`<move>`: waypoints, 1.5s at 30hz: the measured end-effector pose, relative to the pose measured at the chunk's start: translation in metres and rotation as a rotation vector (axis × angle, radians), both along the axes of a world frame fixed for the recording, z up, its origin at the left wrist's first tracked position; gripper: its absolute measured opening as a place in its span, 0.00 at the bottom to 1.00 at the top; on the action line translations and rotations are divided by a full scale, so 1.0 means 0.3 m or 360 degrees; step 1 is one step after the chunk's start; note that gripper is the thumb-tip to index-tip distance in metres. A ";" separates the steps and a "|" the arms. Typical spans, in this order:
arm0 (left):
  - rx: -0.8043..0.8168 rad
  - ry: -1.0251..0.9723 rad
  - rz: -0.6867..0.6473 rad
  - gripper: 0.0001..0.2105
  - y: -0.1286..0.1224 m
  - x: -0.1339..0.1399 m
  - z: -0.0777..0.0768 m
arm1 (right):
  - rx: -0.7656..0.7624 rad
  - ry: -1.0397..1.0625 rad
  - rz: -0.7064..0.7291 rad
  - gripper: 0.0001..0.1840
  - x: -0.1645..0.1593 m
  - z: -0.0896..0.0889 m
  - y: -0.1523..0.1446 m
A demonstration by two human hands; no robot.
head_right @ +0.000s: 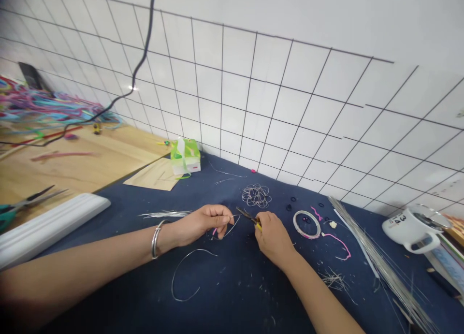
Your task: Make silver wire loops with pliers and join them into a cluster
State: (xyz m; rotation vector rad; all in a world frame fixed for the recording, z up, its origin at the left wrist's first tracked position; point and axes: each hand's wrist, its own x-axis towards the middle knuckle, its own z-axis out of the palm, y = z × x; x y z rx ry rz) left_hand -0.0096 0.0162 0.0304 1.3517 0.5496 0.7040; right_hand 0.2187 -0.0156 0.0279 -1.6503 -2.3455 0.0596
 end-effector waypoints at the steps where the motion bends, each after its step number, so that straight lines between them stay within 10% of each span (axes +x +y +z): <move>1: -0.0022 -0.0020 0.0008 0.09 0.001 -0.001 -0.003 | 0.0038 0.0064 0.0037 0.08 0.000 0.008 -0.002; 30: -0.0417 -0.0200 -0.0513 0.07 -0.006 -0.011 -0.008 | -0.0046 0.0388 0.0541 0.08 -0.019 0.029 -0.028; 45: -0.0342 -0.0183 -0.0435 0.09 -0.017 -0.001 -0.015 | 0.0216 0.0044 0.0455 0.11 -0.028 0.024 -0.037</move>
